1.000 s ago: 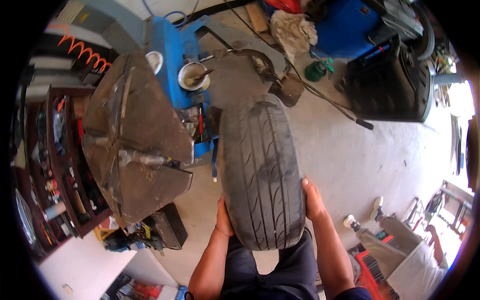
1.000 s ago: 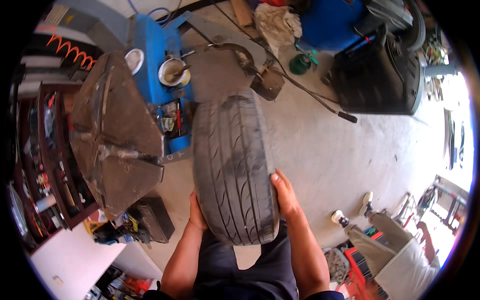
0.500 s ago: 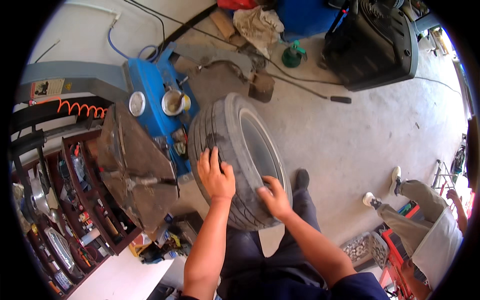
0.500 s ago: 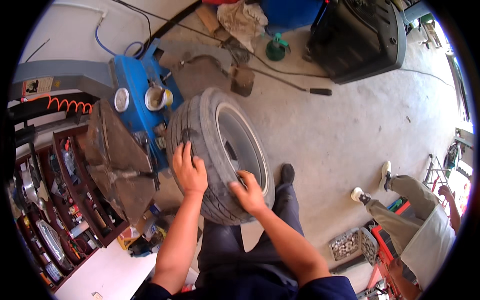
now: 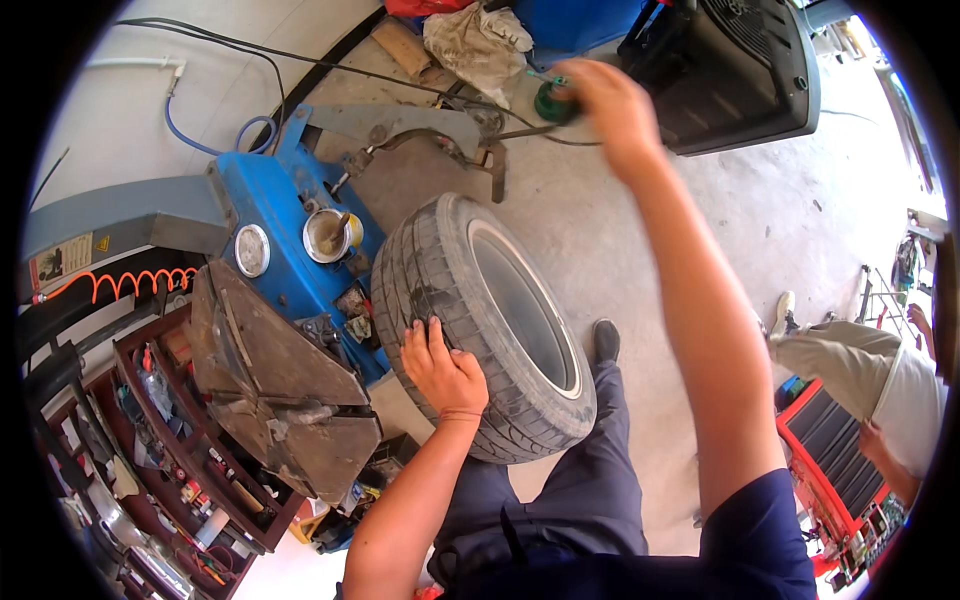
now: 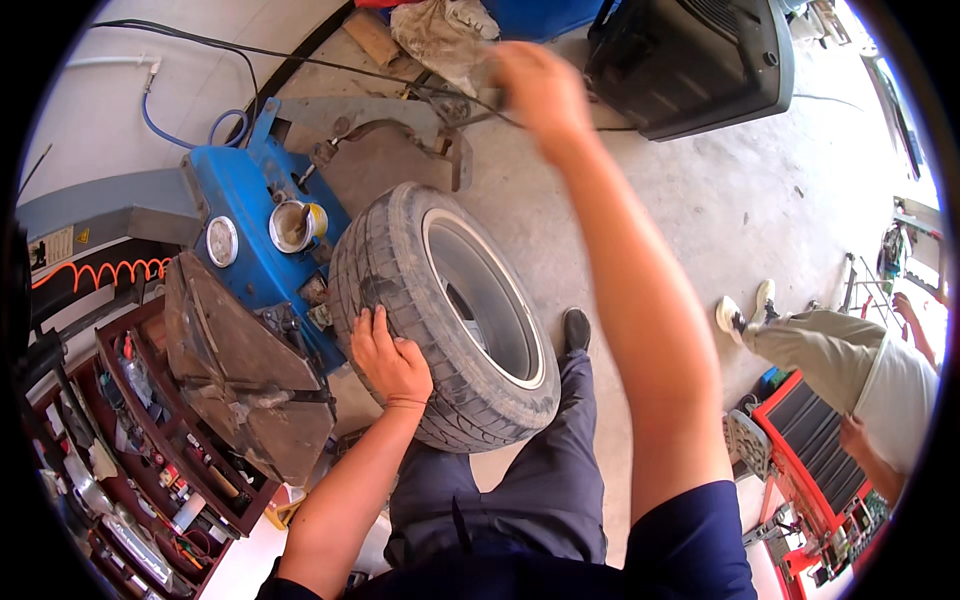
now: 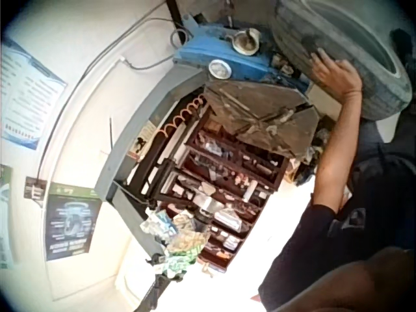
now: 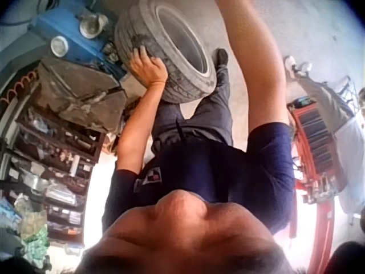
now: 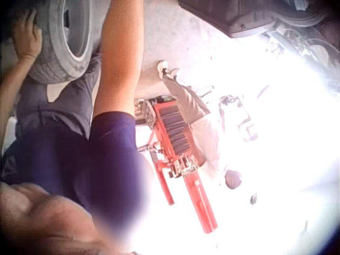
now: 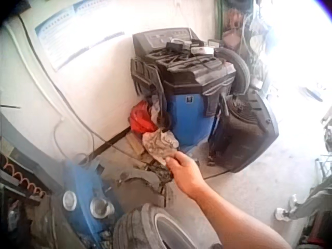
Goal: The person uses an impact wrench to remove lug nuts from a car wheel and takes the tire off the vehicle. They then roll the tire to a tire changing machine, mark the tire with a red pen, and use the machine to separate the tire from the rim.
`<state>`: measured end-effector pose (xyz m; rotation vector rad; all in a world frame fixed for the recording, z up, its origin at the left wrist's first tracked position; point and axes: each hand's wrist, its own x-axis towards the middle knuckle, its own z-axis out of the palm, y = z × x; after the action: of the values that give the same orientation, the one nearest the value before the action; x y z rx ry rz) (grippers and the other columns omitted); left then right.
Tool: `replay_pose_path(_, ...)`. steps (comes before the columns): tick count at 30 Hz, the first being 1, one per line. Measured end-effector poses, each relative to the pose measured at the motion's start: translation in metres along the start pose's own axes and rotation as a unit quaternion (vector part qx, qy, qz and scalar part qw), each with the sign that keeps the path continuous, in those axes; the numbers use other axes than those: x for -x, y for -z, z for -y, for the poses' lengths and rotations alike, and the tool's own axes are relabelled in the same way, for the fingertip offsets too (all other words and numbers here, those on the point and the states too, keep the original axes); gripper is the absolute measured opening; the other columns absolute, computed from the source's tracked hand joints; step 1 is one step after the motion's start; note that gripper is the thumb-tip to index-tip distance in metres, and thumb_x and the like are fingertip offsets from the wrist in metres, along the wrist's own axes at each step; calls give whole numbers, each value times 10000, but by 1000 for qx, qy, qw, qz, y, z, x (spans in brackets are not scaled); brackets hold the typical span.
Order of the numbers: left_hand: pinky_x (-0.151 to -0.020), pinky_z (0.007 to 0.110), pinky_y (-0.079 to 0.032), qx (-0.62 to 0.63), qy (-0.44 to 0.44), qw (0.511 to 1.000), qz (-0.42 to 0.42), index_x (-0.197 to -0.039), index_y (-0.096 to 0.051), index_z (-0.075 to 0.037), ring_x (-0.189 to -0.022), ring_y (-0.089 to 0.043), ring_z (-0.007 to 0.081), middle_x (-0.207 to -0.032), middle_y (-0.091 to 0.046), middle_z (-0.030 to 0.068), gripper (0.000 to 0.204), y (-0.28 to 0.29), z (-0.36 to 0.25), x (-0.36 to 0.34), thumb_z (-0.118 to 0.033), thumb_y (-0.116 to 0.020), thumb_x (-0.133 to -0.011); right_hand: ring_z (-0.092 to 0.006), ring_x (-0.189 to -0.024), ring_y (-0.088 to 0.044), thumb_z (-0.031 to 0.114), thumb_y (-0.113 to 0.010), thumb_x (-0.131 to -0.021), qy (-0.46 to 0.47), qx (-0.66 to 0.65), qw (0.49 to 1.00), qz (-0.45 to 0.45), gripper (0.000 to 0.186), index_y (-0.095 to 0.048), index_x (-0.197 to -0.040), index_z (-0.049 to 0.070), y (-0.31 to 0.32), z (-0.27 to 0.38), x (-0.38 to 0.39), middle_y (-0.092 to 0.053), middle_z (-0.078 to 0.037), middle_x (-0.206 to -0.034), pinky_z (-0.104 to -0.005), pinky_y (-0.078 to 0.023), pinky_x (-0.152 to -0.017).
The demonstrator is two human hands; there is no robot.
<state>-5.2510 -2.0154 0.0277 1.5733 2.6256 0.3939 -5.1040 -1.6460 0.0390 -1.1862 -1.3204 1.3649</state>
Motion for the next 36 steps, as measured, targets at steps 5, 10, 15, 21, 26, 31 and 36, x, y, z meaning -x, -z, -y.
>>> replay_pose_path(5, -1135, 569, -308, -23, 7, 1000, 11, -1361, -542, -5, -1342, -432, 443, -1407, -504, 227, 517, 6, -2, 9, -152, -458, -872, -112, -733, -569, 270, -599, -963, -37, 113, 988, 94, 294, -707, -1117, 44, -107, 67, -19, -685, -17, -895, -274, -464, -649)
replay_pose_path(10, -1154, 571, -287, -8, 22, 1000, 0, -1360, -542, -12, -1358, -417, 433, -1423, -488, 222, 523, 3, -4, 11, -152, -463, -863, -109, -853, -581, 243, -586, -969, -116, 111, 978, 133, 289, -720, -1109, 28, -102, 70, -20, -691, -13, -917, -262, -457, -789)
replay_pose_path(15, -1164, 568, -276, -7, 16, 1000, -5, -1369, -530, -10, -1369, -409, 431, -1429, -487, 221, 534, 3, -7, 17, -158, -462, -860, -137, -908, -602, 223, -606, -942, -121, 82, 976, 164, 294, -713, -1133, 25, -107, 73, -2, -703, -44, -971, -280, -462, -862)
replay_pose_path(21, -1166, 572, -271, -12, 25, 1000, 2, -1372, -525, -13, -1373, -408, 428, -1429, -486, 221, 540, 2, -8, 26, -153, -459, -855, -160, -935, -604, 201, -617, -884, -94, 188, 960, 184, 296, -705, -1113, 35, -102, 78, 27, -698, -74, -1017, -298, -478, -862)
replay_pose_path(26, -1170, 573, -268, -15, 23, 1000, -4, -1371, -524, -20, -1377, -406, 424, -1426, -488, 223, 540, -1, -9, 20, -151, -459, -851, -157, -932, -599, 192, -622, -879, -128, 158, 962, 183, 284, -700, -1102, 34, -86, 79, 41, -689, -66, -1023, -298, -476, -861)
replay_pose_path(31, -1182, 595, -243, -20, 31, 999, 15, -1393, -504, -24, -1399, -384, 432, -1449, -466, 232, 582, 2, -11, 16, -183, -492, -833, -153, -890, -587, 189, -639, -859, -158, 158, 961, 165, 262, -690, -1057, 26, -98, 83, 42, -677, -56, -977, -297, -475, -834)
replay_pose_path(36, -1175, 588, -255, -19, 35, 999, 6, -1380, -511, -7, -1376, -406, 441, -1428, -480, 249, 563, 5, -11, 17, -163, -485, -839, -206, -823, -647, 262, -681, -837, -93, 187, 968, 142, 321, -687, -1067, 39, -106, 78, 38, -706, -98, -910, -337, -516, -770)
